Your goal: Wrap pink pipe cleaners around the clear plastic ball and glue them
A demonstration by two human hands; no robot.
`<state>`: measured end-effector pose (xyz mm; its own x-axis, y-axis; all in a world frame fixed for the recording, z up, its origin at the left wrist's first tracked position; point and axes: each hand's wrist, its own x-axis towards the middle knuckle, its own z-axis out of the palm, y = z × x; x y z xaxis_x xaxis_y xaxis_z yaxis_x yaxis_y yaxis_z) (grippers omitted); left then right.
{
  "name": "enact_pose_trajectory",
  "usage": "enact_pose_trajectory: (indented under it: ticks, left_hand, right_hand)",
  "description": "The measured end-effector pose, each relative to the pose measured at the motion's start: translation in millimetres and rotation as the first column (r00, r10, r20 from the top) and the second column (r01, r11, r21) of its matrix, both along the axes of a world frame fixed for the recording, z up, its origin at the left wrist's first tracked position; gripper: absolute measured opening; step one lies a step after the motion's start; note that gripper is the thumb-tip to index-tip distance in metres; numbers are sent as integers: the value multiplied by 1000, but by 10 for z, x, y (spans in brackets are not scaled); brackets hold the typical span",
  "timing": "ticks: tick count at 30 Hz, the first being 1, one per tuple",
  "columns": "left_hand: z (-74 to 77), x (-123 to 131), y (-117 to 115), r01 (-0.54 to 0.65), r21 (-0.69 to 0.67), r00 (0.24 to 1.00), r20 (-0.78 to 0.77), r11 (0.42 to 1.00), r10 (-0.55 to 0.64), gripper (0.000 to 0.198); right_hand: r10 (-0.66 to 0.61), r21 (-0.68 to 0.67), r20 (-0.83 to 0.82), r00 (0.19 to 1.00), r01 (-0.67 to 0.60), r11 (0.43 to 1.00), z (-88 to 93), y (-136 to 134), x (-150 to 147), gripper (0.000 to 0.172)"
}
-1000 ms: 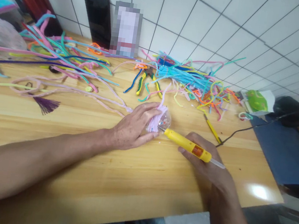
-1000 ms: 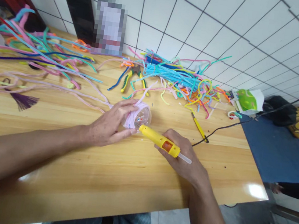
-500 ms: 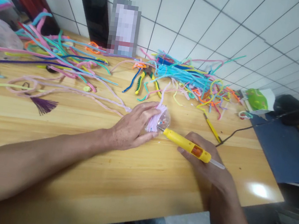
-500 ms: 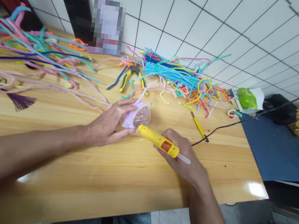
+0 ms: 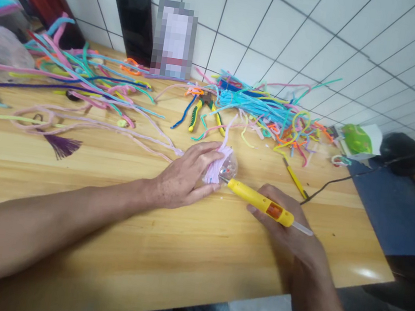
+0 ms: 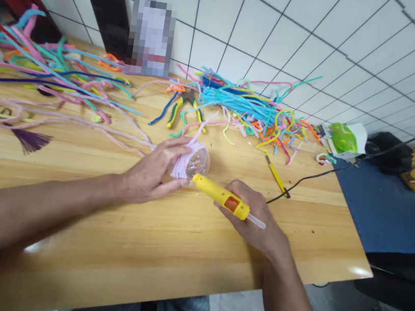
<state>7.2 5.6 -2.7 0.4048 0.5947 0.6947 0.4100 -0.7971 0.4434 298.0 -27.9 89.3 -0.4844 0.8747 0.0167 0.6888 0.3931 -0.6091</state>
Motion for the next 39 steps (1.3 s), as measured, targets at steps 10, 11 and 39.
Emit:
enact_pose_trajectory:
  ticks: [10, 11, 39]
  left_hand:
    - [5, -7, -2, -2, -4, 1000, -3, 1000, 2, 62]
    - [4, -7, -2, -2, -5, 1000, -1, 1000, 2, 62]
    - [43, 27, -57, -115, 62, 993, -25, 991, 117, 61]
  right_hand:
    - [31, 32, -11, 999, -31, 999, 3, 9, -5, 22]
    - [30, 29, -8, 1000, -30, 999, 4, 9, -6, 22]
    - [193, 314, 155, 969, -234, 920, 132, -137, -50, 15]
